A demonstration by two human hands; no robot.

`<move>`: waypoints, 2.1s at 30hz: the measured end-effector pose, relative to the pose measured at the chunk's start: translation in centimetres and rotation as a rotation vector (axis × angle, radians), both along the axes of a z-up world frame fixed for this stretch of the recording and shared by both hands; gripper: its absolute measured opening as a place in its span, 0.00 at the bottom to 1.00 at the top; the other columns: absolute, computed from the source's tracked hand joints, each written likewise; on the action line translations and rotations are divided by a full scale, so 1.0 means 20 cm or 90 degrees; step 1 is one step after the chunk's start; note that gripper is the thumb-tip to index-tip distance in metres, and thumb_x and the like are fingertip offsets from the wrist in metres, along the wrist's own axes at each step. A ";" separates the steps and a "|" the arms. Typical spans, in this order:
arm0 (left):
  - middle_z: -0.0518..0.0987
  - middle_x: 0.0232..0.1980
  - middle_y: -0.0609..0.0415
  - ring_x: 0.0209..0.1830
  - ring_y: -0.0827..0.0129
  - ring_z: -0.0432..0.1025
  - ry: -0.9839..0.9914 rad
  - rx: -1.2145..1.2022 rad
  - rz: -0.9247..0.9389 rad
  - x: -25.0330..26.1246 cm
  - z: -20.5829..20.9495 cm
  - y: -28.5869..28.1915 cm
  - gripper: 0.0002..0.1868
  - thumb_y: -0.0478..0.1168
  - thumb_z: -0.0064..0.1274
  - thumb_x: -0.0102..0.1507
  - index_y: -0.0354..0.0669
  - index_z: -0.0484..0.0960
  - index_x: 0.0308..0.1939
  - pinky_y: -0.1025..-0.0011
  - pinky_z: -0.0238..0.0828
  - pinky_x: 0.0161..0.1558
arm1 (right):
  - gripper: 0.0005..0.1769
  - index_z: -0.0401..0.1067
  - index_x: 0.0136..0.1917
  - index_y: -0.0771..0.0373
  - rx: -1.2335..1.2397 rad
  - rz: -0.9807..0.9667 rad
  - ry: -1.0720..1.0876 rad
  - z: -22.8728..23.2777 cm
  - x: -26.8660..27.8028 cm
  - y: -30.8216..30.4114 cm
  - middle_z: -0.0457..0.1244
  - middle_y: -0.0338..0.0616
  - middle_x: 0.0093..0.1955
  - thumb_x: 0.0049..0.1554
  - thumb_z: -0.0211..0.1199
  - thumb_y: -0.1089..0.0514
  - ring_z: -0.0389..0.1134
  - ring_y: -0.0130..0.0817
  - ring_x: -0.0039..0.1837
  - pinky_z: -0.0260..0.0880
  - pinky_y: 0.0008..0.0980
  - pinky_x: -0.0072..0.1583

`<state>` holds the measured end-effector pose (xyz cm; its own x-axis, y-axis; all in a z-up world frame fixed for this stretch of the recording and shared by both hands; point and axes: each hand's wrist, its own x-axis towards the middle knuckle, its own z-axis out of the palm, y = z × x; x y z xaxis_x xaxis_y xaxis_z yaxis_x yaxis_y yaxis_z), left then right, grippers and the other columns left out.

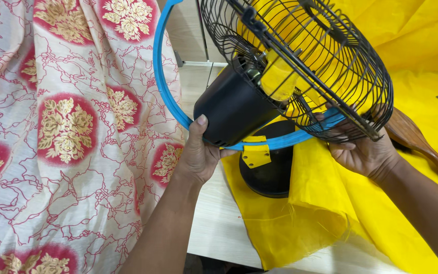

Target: The person reassembles an electric fan by attaching the motor housing to the fan head and securing it with a screw. They use a screwdriver to tighten the screw and ensure the components are properly aligned.

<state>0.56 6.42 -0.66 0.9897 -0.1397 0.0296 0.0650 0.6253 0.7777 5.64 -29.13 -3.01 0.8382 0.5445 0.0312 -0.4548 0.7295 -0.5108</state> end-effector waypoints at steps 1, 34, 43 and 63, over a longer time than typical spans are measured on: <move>0.80 0.60 0.44 0.55 0.59 0.80 0.005 -0.007 0.008 0.00 0.00 0.00 0.45 0.65 0.56 0.58 0.37 0.68 0.68 0.53 0.79 0.51 | 0.17 0.73 0.65 0.65 0.030 0.022 0.019 -0.01 0.01 -0.02 0.69 0.57 0.61 0.68 0.61 0.53 0.69 0.27 0.41 0.70 0.19 0.36; 0.75 0.65 0.31 0.55 0.38 0.77 -0.081 -0.090 -0.086 -0.03 0.04 0.05 0.57 0.72 0.56 0.58 0.31 0.60 0.76 0.51 0.82 0.47 | 0.17 0.67 0.68 0.67 0.037 0.146 -0.072 0.09 0.07 -0.10 0.64 0.57 0.66 0.66 0.63 0.69 0.73 0.30 0.54 0.77 0.17 0.46; 0.74 0.68 0.39 0.61 0.46 0.76 -0.112 -0.060 -0.076 -0.01 0.04 0.14 0.60 0.76 0.58 0.54 0.37 0.62 0.75 0.43 0.80 0.55 | 0.23 0.66 0.70 0.66 -0.100 0.045 -0.084 0.18 0.00 -0.06 0.65 0.51 0.65 0.62 0.64 0.64 0.73 0.31 0.54 0.77 0.22 0.53; 0.78 0.63 0.38 0.52 0.48 0.79 -0.106 -0.096 -0.102 0.09 -0.01 -0.01 0.55 0.71 0.60 0.58 0.35 0.64 0.75 0.48 0.81 0.54 | 0.08 0.69 0.58 0.58 -0.284 -0.252 -0.120 0.22 -0.10 -0.06 0.68 0.48 0.48 0.64 0.59 0.60 0.65 0.28 0.37 0.64 0.19 0.37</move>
